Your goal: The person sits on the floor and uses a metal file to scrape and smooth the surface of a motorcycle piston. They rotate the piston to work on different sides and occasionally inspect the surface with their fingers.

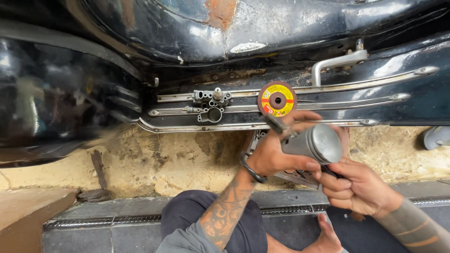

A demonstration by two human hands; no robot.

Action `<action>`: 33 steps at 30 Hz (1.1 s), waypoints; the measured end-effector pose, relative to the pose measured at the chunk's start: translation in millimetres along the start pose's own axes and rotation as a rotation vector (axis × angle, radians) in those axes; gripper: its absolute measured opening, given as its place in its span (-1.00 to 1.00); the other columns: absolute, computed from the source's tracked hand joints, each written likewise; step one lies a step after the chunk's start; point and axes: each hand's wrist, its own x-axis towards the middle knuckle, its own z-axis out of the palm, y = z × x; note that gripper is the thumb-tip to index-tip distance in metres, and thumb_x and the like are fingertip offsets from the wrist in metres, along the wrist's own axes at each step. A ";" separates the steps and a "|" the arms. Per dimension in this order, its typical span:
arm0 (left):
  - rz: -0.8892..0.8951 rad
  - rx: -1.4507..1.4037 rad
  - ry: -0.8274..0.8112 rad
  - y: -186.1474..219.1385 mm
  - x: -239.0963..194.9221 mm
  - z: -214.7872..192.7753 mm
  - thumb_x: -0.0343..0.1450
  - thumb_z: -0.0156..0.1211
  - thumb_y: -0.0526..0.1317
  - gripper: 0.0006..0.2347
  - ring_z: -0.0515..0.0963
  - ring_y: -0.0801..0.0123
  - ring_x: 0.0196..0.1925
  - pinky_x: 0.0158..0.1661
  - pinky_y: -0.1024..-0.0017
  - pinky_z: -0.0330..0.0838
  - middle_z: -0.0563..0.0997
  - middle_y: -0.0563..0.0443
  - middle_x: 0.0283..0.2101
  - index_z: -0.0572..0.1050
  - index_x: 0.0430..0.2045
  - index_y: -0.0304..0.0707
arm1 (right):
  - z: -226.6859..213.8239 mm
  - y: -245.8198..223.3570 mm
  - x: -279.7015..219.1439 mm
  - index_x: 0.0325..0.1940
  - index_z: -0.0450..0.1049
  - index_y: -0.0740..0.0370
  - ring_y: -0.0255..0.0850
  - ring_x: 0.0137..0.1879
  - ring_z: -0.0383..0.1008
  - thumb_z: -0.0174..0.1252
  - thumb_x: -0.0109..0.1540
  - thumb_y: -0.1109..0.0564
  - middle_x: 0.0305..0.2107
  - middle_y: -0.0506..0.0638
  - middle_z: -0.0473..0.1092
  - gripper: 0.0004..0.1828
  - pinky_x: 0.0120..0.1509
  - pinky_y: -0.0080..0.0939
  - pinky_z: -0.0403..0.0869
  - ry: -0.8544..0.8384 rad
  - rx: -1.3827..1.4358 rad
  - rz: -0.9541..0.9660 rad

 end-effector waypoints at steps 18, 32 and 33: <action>-0.013 0.093 0.024 21.5 2.5 2.0 0.35 0.39 -0.15 -0.43 0.53 0.41 0.25 0.32 0.42 0.40 0.51 -0.07 0.30 0.31 0.26 -0.13 | 75.4 -31.3 -11.7 0.04 0.28 -0.17 0.06 -0.29 0.58 -0.03 0.27 -0.30 -0.41 -0.06 0.52 -0.63 -0.16 0.07 0.47 0.539 -2.196 -0.140; -0.221 0.749 -0.052 1.7 11.6 39.3 0.17 0.35 0.11 -0.43 0.60 0.20 0.08 0.03 0.29 0.45 0.60 -0.06 0.04 0.47 0.00 -0.16 | 135.7 -78.2 8.2 -0.16 0.62 0.19 -0.29 -0.30 0.49 0.19 0.27 0.06 -0.36 -0.06 0.48 -0.80 -0.20 -0.28 0.43 0.305 -1.498 -0.737; -0.240 0.791 -0.028 3.8 12.9 39.9 0.15 0.33 0.15 -0.40 0.60 0.10 0.01 -0.03 0.25 0.43 0.58 -0.11 -0.01 0.41 -0.02 -0.17 | 135.1 -80.8 8.6 -0.15 0.58 0.25 -0.32 -0.40 0.45 0.18 0.30 0.18 -0.40 -0.04 0.48 -0.88 -0.27 -0.34 0.45 0.359 -1.322 -0.803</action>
